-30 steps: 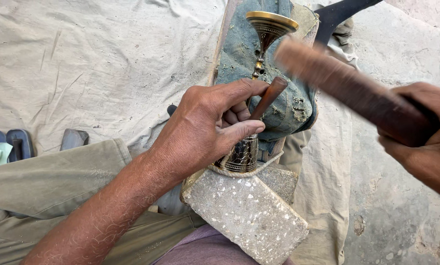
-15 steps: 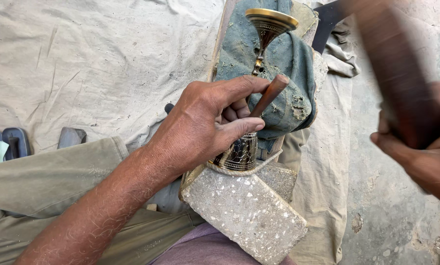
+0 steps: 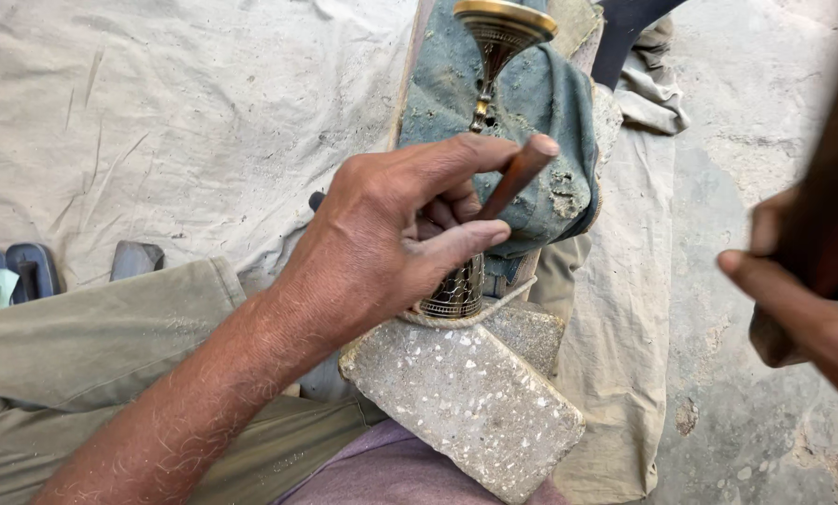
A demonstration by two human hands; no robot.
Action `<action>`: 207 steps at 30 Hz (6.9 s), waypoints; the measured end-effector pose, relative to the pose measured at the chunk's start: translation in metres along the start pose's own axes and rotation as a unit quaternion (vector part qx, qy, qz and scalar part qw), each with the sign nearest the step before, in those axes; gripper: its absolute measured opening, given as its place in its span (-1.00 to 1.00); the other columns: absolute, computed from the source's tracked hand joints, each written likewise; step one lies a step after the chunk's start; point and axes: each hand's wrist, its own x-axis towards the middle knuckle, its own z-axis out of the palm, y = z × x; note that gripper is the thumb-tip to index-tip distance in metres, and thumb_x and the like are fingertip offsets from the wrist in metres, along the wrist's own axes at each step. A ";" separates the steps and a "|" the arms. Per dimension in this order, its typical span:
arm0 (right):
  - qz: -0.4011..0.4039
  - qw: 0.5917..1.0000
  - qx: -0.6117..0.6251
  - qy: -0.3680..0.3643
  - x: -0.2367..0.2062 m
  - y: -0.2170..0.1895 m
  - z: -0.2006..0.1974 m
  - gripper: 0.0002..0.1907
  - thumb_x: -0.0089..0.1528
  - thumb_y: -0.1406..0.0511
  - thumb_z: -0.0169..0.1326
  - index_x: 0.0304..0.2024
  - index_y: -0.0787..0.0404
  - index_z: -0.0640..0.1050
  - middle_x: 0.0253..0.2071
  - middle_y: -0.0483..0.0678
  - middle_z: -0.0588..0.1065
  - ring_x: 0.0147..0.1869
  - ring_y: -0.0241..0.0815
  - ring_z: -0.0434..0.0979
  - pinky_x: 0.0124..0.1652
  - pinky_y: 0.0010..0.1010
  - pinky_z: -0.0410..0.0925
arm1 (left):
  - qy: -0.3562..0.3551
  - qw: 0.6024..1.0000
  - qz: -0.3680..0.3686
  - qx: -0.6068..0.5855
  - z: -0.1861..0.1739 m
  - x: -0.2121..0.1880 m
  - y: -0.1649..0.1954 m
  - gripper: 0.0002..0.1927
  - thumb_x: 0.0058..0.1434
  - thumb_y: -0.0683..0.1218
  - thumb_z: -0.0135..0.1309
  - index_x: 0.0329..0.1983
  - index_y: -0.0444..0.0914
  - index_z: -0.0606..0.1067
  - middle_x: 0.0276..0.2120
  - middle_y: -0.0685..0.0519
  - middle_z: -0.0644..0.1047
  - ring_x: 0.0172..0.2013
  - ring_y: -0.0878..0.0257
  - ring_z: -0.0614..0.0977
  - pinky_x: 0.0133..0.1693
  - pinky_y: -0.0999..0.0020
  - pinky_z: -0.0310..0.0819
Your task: The person sits on the ground holding a small punch against the base of a decorative brass bell-shaped object and repeatedly strikes the punch with a wooden mallet, working around the rim. They occasionally reposition the punch and rotate the object while continuing to hammer.
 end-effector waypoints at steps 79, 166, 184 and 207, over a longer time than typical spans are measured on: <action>-0.372 0.927 -0.027 -0.040 -0.004 -0.028 0.006 -0.42 0.13 0.38 0.17 0.24 0.27 0.48 -0.22 0.00 0.52 -0.30 -0.25 0.58 -0.26 -0.41 0.54 | 0.130 0.981 -0.112 0.086 0.058 -0.052 0.029 -0.51 0.22 -0.17 0.33 0.20 -0.26 0.48 -0.20 0.01 0.63 -0.22 0.34 0.74 -0.24 0.46 0.69; -0.319 0.946 -0.051 0.026 -0.027 0.002 -0.008 -0.62 0.22 0.26 0.21 0.05 0.30 0.54 -0.35 0.07 0.55 -0.51 -0.24 0.56 -0.51 -0.43 0.45 | 0.128 0.984 -0.011 0.122 0.053 -0.063 0.030 -0.51 0.30 -0.15 0.31 0.28 -0.17 0.45 -0.17 0.06 0.63 -0.22 0.33 0.71 -0.21 0.45 0.73; -0.320 0.947 -0.024 0.012 -0.043 -0.017 -0.013 -0.27 0.07 0.38 0.30 0.28 0.23 0.36 -0.28 -0.02 0.47 -0.35 -0.19 0.57 -0.32 -0.33 0.50 | 0.143 0.986 -0.056 0.072 0.053 -0.070 0.029 -0.46 0.26 -0.17 0.32 0.29 -0.20 0.44 -0.17 0.03 0.61 -0.20 0.33 0.73 -0.18 0.47 0.76; -0.415 0.906 -0.056 0.054 -0.059 -0.043 -0.009 -0.35 0.14 0.23 0.27 0.25 0.33 0.45 -0.11 0.16 0.55 -0.19 -0.10 0.63 -0.21 -0.29 0.52 | 0.108 0.990 -0.029 0.092 0.041 -0.066 0.025 -0.50 0.27 -0.13 0.31 0.26 -0.17 0.46 -0.26 0.03 0.58 -0.27 0.26 0.70 -0.23 0.34 0.66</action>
